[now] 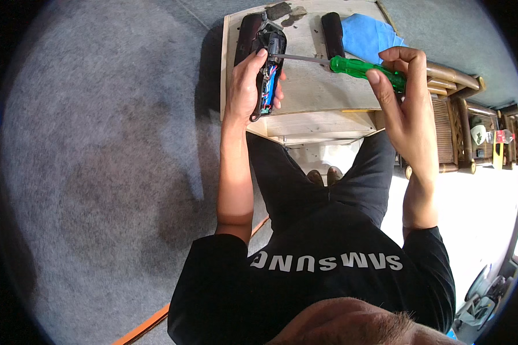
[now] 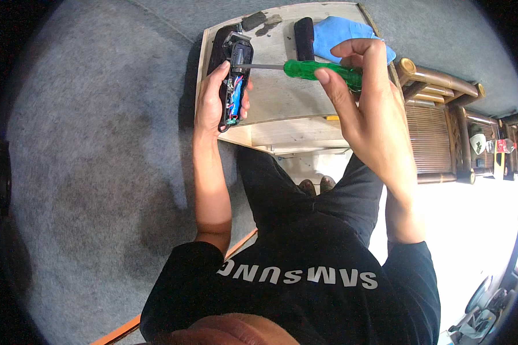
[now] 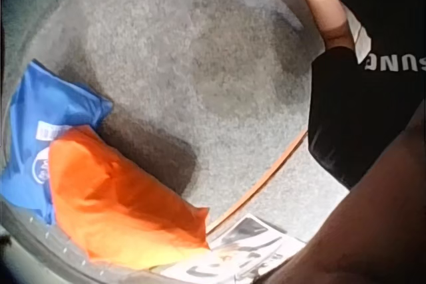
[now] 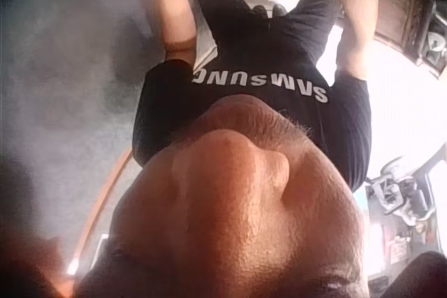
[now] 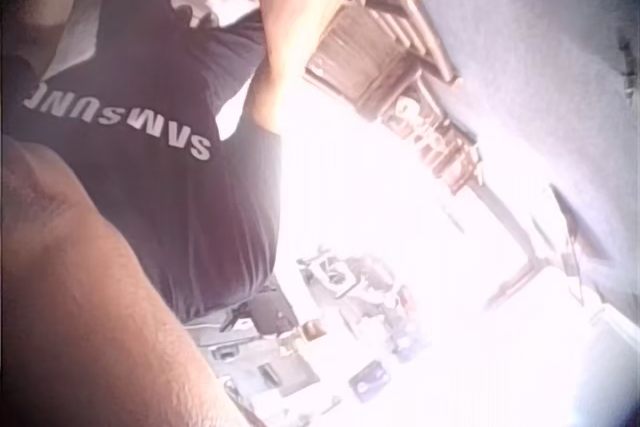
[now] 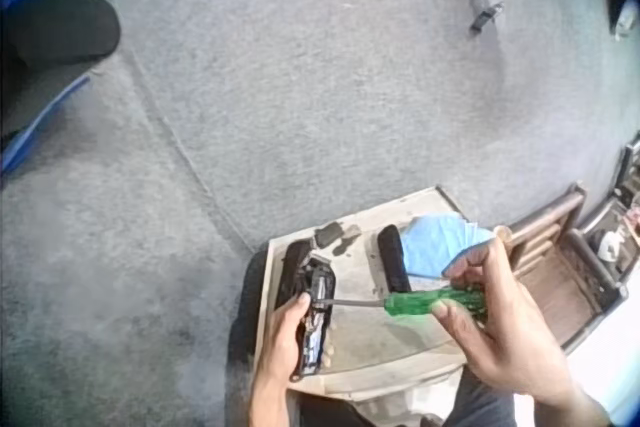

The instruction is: The person uses a screwdriver to remove screws from the back of a pair of hair clippers, then pulls the casing apart to expose the motor and battery.

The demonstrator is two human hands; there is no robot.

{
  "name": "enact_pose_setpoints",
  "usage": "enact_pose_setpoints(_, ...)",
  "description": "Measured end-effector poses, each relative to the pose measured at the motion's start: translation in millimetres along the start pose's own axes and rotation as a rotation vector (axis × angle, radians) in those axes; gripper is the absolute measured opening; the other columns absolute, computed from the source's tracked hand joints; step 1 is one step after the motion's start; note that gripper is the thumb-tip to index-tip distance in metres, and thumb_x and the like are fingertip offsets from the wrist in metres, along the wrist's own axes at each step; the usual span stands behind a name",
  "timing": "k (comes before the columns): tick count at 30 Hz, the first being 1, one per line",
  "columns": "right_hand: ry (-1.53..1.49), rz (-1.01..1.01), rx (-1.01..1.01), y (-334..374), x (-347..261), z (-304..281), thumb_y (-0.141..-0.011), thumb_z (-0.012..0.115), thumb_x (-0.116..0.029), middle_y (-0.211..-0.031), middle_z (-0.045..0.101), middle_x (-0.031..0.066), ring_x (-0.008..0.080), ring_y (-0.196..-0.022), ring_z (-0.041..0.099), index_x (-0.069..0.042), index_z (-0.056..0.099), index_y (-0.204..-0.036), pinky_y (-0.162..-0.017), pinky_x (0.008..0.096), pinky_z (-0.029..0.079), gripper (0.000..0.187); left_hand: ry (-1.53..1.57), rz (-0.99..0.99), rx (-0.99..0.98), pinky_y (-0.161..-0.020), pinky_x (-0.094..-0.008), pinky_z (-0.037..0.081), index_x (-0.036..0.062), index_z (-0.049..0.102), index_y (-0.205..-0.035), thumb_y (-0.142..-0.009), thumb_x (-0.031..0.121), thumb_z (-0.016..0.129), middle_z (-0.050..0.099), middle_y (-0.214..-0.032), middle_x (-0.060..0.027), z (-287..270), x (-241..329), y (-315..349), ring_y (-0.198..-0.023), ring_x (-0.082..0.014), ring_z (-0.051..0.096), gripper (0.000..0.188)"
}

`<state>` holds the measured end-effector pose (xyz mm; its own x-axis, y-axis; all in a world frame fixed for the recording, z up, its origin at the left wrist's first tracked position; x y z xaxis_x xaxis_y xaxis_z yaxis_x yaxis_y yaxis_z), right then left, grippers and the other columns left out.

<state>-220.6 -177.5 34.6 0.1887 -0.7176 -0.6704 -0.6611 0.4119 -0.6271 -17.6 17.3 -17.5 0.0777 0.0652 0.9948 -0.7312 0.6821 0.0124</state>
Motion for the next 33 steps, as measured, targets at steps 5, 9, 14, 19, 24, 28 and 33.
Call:
enact_pose_setpoints(5, 0.028, 0.010, -0.071, -4, -17, -6, -0.105, 0.069, -0.022, -0.109, 0.072, 0.0198, 0.0311, -0.100, 0.075, 0.000, 0.057, -0.118, -0.082, 0.0388, 0.056, 0.028, -0.052, 0.035, 0.006, -0.044, -0.0297, 0.054, 0.0003, 0.063, -0.107, -0.109, 0.042, 0.052, 0.068, -0.080, -0.0107, 6, 2, 3, -0.053, -0.0154, 0.066, 0.043)
enact_pose_setpoints(9, 0.053, 0.233, -0.090, -2, -9, -3, -0.105, 0.069, -0.020, -0.104, 0.072, 0.0194, 0.0293, -0.094, 0.074, 0.000, 0.057, -0.121, -0.078, 0.0377, 0.056, 0.029, -0.099, 0.049, 0.029, -0.043, -0.0298, 0.054, -0.0002, 0.063, -0.106, -0.110, 0.040, 0.051, 0.067, -0.079, -0.0110, 9, 1, 2, -0.053, -0.0158, 0.066, 0.042)
enact_pose_setpoints(14, 0.066, -0.012, 0.015, 2, -1, 6, -0.101, 0.073, -0.015, -0.096, 0.068, 0.0153, 0.0220, -0.085, 0.070, -0.002, 0.055, -0.129, -0.071, 0.0335, 0.052, 0.036, -0.021, 0.028, 0.028, -0.042, -0.0304, 0.055, -0.0003, 0.063, -0.103, -0.111, 0.040, 0.048, 0.067, -0.079, -0.0111, 5, 1, 1, -0.053, -0.0163, 0.066, 0.043)
enact_pose_setpoints(19, 0.021, -0.003, 0.104, -3, 3, 11, -0.104, 0.070, -0.021, -0.086, 0.071, 0.0131, 0.0187, -0.075, 0.069, -0.002, 0.057, -0.125, -0.063, 0.0326, 0.050, 0.031, -0.067, 0.043, 0.030, -0.042, -0.0301, 0.055, -0.0001, 0.063, -0.104, -0.111, 0.040, 0.049, 0.067, -0.079, -0.0109, 7, 1, 2, -0.053, -0.0163, 0.066, 0.043)
enact_pose_setpoints(24, 0.040, 0.211, 0.013, -1, -7, 10, -0.107, 0.067, -0.016, -0.089, 0.066, 0.0064, 0.0099, -0.082, 0.061, -0.001, 0.055, -0.131, -0.076, 0.0246, 0.050, 0.031, 0.002, 0.040, 0.024, -0.042, -0.0300, 0.055, 0.0004, 0.062, -0.106, -0.110, 0.041, 0.050, 0.068, -0.080, -0.0110, 4, -2, -1, -0.053, -0.0161, 0.066, 0.043)
enact_pose_setpoints(28, -0.148, 0.023, -0.045, 6, 1, 10, -0.099, 0.074, -0.004, -0.118, 0.056, 0.0067, 0.0130, -0.114, 0.054, -0.004, 0.053, -0.139, -0.092, 0.0266, 0.049, 0.045, 0.016, 0.018, 0.027, -0.043, -0.0303, 0.055, 0.0003, 0.062, -0.106, -0.110, 0.041, 0.050, 0.068, -0.080, -0.0109, 4, 0, 1, -0.053, -0.0162, 0.066, 0.043)
enact_pose_setpoints(33, -0.136, 0.032, 0.132, -3, -5, 19, -0.103, 0.073, -0.017, -0.094, 0.064, 0.0072, 0.0132, -0.083, 0.061, -0.003, 0.057, -0.131, -0.071, 0.0269, 0.050, 0.036, -0.075, 0.056, 0.037, -0.043, -0.0311, 0.056, -0.0003, 0.063, -0.106, -0.110, 0.043, 0.050, 0.068, -0.080, -0.0110, 8, 0, 2, -0.054, -0.0166, 0.066, 0.045)
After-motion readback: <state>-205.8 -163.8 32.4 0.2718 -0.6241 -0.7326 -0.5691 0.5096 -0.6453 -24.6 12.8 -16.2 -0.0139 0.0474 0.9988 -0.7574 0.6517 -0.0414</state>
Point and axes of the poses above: each hand's wrist, its own y-axis away from the middle knuckle, its own z-axis out of the palm, x = y × z, the point moved 1 cm from there along -y, towards the middle knuckle
